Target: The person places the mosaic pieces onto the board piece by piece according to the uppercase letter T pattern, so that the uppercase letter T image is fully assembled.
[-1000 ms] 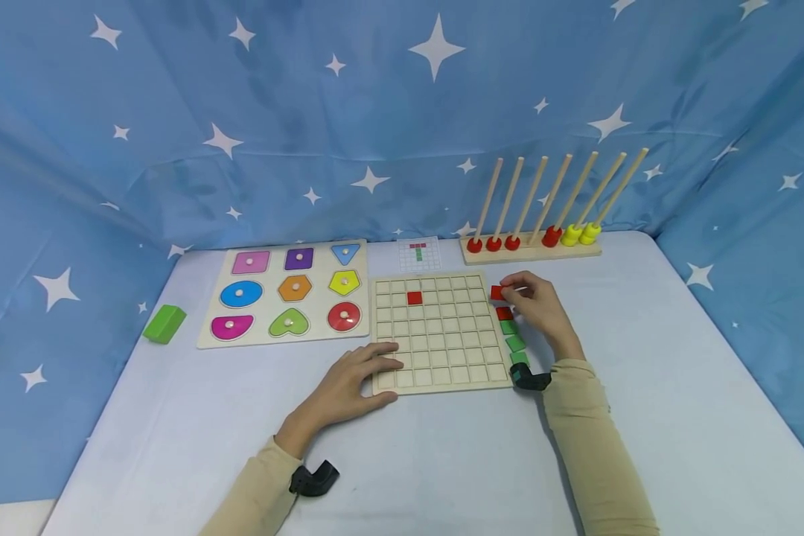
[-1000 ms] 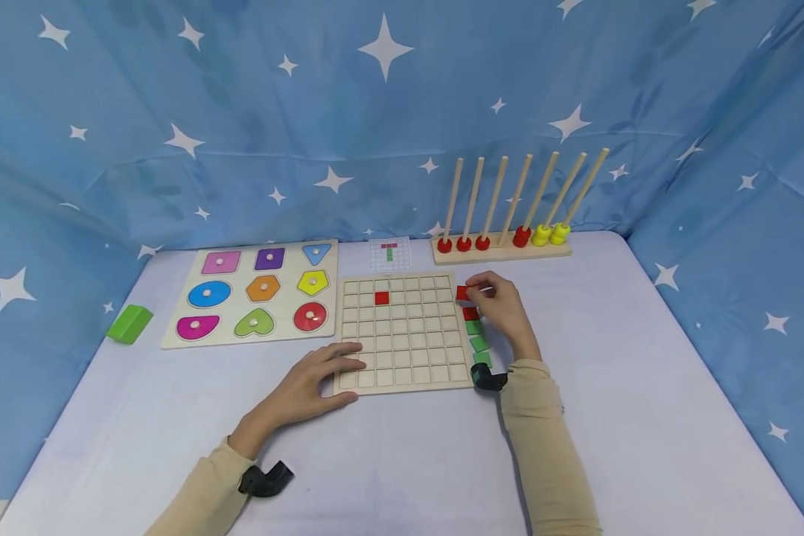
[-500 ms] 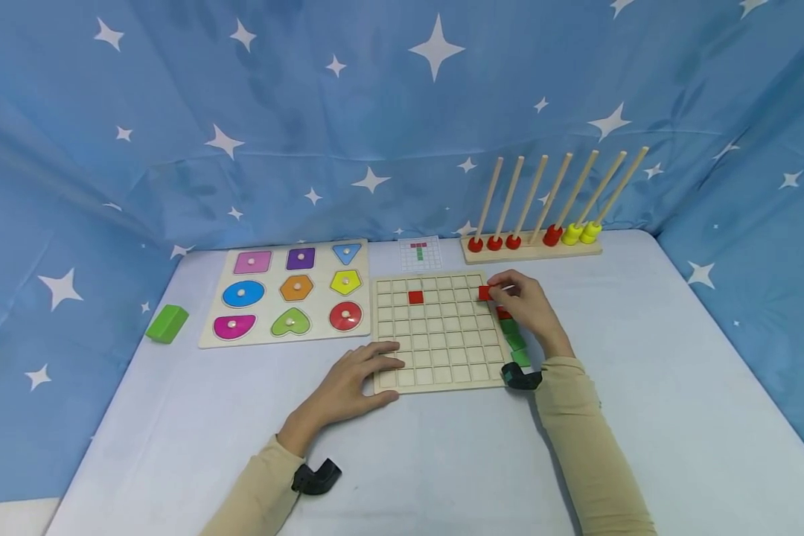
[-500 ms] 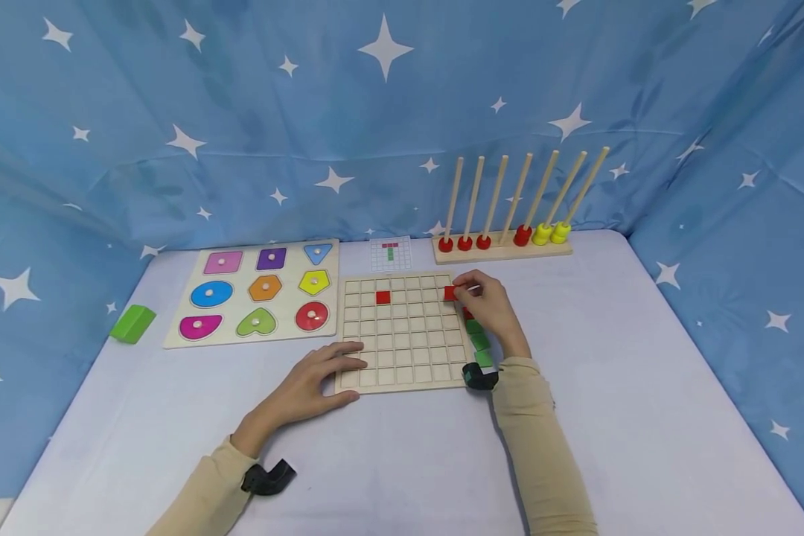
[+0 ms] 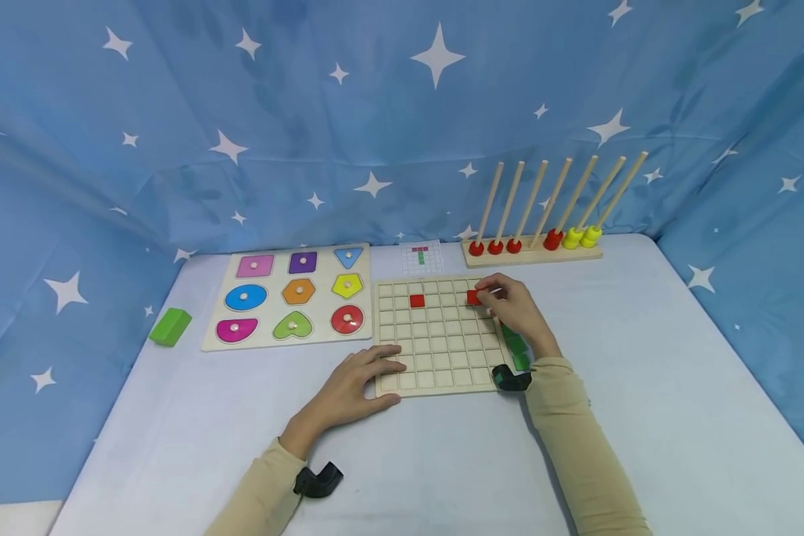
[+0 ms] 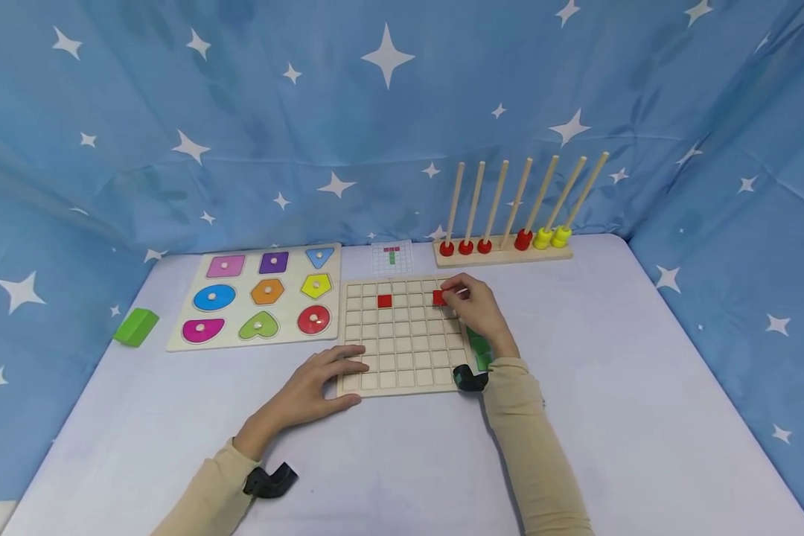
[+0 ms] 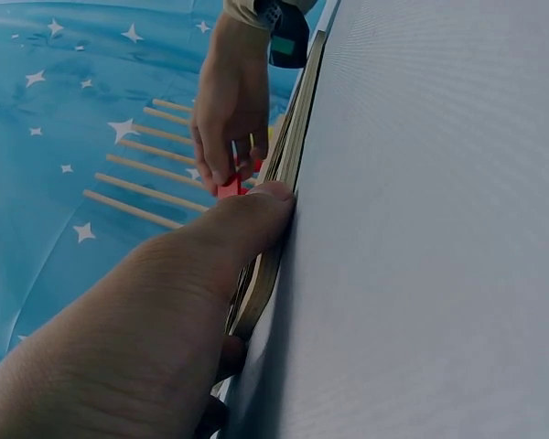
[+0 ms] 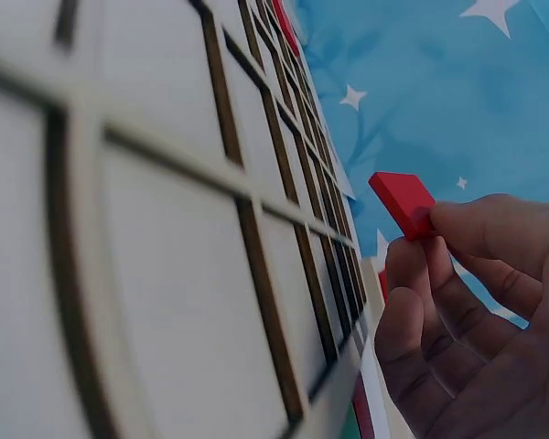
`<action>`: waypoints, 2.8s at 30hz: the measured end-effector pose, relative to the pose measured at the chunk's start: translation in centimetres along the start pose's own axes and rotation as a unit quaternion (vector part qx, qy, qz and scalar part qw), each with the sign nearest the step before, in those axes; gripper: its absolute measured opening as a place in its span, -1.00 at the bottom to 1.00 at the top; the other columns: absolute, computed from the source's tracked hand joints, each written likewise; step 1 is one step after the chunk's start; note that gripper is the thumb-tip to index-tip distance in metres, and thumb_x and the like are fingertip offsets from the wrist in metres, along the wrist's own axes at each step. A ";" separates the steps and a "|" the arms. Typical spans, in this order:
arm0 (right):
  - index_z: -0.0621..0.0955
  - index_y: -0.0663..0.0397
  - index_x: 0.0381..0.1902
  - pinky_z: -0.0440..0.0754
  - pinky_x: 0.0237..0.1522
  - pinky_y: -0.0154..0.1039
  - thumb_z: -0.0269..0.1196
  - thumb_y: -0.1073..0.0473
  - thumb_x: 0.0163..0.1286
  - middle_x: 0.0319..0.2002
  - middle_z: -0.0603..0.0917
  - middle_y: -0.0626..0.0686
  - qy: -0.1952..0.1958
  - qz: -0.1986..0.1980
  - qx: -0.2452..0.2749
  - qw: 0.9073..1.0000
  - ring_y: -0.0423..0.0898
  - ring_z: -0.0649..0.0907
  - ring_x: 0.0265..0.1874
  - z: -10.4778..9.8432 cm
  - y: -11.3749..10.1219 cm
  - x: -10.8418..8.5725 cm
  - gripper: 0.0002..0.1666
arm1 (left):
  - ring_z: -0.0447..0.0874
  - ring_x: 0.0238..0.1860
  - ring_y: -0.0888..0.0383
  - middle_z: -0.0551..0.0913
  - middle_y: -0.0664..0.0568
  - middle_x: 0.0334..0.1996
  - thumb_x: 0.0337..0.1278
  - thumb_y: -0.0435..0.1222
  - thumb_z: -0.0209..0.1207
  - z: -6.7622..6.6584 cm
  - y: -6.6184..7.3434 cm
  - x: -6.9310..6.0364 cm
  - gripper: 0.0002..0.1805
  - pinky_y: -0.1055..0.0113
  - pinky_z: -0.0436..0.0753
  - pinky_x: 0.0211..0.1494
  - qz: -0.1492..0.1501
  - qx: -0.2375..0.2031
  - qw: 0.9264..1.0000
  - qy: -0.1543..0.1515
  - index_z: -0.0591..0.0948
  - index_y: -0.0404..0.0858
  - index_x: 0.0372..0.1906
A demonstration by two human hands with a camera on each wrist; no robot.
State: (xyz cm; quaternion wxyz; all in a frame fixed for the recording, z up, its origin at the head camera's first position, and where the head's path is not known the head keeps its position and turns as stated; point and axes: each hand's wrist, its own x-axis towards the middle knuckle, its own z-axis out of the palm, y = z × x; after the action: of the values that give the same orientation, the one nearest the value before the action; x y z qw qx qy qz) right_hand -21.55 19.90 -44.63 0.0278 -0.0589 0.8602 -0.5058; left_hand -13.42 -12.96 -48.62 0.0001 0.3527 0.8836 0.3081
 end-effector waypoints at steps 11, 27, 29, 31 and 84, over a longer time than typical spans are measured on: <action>0.55 0.13 -0.03 0.62 -0.33 -0.14 0.12 0.14 0.41 -0.13 0.60 0.18 -0.011 0.000 0.006 1.000 0.09 0.61 -0.29 1.7 -0.5 1.4 -0.75 | 0.37 0.28 0.18 0.37 0.23 0.31 0.01 0.04 0.30 0.0 0.0 0.0 -0.50 0.10 0.42 0.21 -0.009 -0.002 1.000 -0.001 0.55 0.13 0.13; 0.54 0.09 -0.05 0.64 -0.40 -0.18 0.13 0.15 0.41 -0.10 0.63 0.17 -0.042 0.006 0.006 0.999 0.06 0.64 -0.24 3.7 -1.3 2.5 -0.78 | 0.36 0.30 0.21 0.37 0.24 0.32 0.03 0.05 0.28 0.3 0.1 0.2 -0.50 0.10 0.42 0.23 -0.005 0.003 1.000 -0.003 0.54 0.14 0.14; 0.55 0.13 -0.05 0.63 -0.40 -0.19 0.13 0.16 0.40 -0.09 0.63 0.17 -0.043 0.002 -0.001 0.999 0.06 0.64 -0.23 3.9 -1.4 2.6 -0.77 | 0.36 0.30 0.21 0.37 0.24 0.31 0.02 0.04 0.29 0.3 0.1 0.2 -0.50 0.10 0.42 0.24 -0.007 0.001 1.000 -0.004 0.55 0.14 0.13; 0.55 0.14 -0.06 0.62 -0.39 -0.20 0.13 0.17 0.40 -0.10 0.64 0.17 -0.042 -0.002 -0.010 0.999 0.06 0.64 -0.23 4.2 -1.6 2.7 -0.77 | 0.36 0.30 0.22 0.37 0.25 0.31 0.02 0.04 0.29 0.3 0.1 0.2 -0.51 0.10 0.41 0.24 -0.010 -0.001 1.000 -0.005 0.55 0.15 0.13; 0.56 0.16 -0.09 0.45 -0.48 -0.21 0.02 0.02 0.43 -0.35 0.60 0.25 -0.004 0.056 -0.026 0.998 0.07 0.54 -0.48 2.0 -1.6 1.7 -0.66 | 0.32 0.32 0.22 0.36 0.23 0.32 0.03 0.06 0.28 0.1 0.0 0.0 -0.51 0.09 0.40 0.25 -0.015 -0.004 1.000 -0.012 0.55 0.13 0.13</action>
State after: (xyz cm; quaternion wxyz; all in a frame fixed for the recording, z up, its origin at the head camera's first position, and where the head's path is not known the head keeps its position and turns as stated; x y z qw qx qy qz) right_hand -22.91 17.21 -44.16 0.0581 -0.0138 0.8749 -0.4805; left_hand -13.37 -12.88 -48.70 0.0164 0.3426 0.8876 0.3075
